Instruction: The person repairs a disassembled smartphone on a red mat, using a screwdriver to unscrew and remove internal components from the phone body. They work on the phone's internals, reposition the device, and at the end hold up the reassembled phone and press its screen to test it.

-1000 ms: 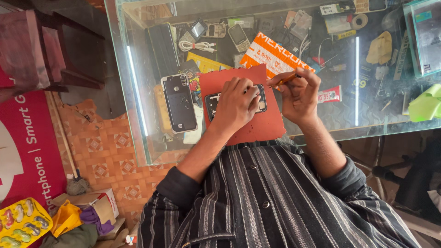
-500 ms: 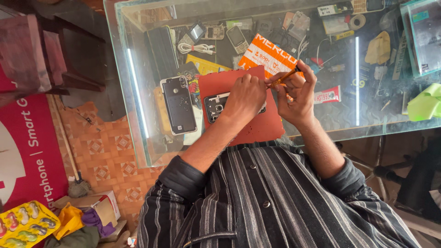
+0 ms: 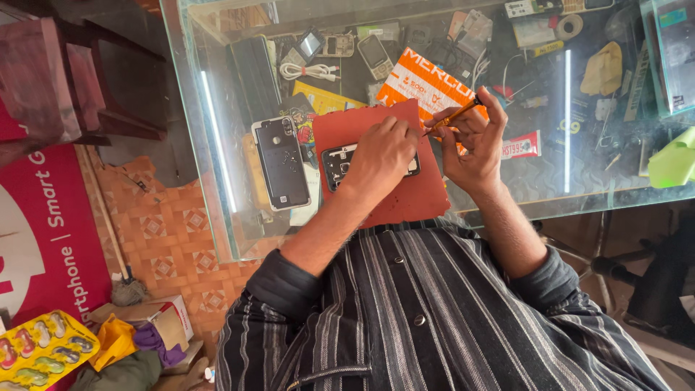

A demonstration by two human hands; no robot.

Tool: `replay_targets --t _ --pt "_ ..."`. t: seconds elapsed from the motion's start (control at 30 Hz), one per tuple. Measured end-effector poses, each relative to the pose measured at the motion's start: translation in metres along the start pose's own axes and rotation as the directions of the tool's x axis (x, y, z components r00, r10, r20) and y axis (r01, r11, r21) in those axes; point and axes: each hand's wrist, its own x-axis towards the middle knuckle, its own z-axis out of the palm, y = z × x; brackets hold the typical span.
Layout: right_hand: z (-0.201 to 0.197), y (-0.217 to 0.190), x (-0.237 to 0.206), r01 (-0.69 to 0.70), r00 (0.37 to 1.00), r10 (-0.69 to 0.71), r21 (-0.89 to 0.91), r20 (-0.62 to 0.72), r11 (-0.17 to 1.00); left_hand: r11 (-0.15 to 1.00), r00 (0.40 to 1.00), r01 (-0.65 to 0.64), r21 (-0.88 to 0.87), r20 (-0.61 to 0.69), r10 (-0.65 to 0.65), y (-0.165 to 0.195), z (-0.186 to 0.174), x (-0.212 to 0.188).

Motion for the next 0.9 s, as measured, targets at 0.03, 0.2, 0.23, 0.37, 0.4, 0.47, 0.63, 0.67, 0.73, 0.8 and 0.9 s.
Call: replay_targets --t 0.03,0.2,0.23,0.37,0.4,0.47,0.63,0.67,0.73,0.8,0.9 --pt "0.000 0.000 0.000 -0.006 1.000 0.006 0.002 -0.002 1.000 1.000 1.000 0.003 0.030 0.005 -0.003 0.004 0.002 0.002" --pt "0.000 0.002 -0.002 -0.013 1.000 0.013 -0.003 -0.011 1.000 0.955 0.996 0.037 0.294 0.066 -0.059 0.019 0.010 0.009" --pt "-0.001 0.002 -0.002 -0.011 1.000 0.011 -0.004 -0.011 1.000 0.932 0.991 0.036 0.360 0.104 -0.079 0.020 0.011 0.011" --pt "-0.001 0.003 -0.003 -0.013 1.000 0.013 -0.012 -0.009 1.000 0.898 0.985 -0.024 0.439 0.165 -0.054 0.018 0.017 0.014" --pt "-0.001 0.004 -0.003 -0.012 1.000 0.012 -0.008 -0.009 1.000 0.898 0.986 -0.041 0.437 0.161 -0.033 0.016 0.018 0.015" --pt "0.001 0.004 -0.003 -0.009 1.000 0.009 0.000 -0.009 1.000 0.927 0.991 -0.043 0.372 0.135 -0.008 0.010 0.018 0.013" --pt "0.008 0.005 -0.005 0.009 1.000 -0.010 -0.028 -0.026 1.000 0.991 0.998 0.027 -0.128 -0.048 -0.033 -0.006 0.007 -0.002" --pt "0.010 0.006 -0.005 0.018 0.999 -0.019 -0.040 -0.031 0.999 0.979 0.993 0.077 -0.189 -0.075 -0.093 -0.010 0.003 -0.006" --pt "0.013 0.008 -0.006 0.054 0.998 -0.055 -0.045 -0.026 0.998 0.934 0.969 0.172 -0.315 -0.117 -0.218 -0.019 -0.009 -0.015" --pt "0.015 0.011 -0.006 0.074 0.997 -0.075 -0.033 -0.014 0.997 0.877 0.936 0.188 -0.443 -0.188 -0.296 -0.030 -0.024 -0.028" --pt "0.017 0.012 -0.005 0.088 0.996 -0.088 -0.024 0.004 0.996 0.812 0.878 0.219 -0.541 -0.254 -0.406 -0.043 -0.046 -0.049"
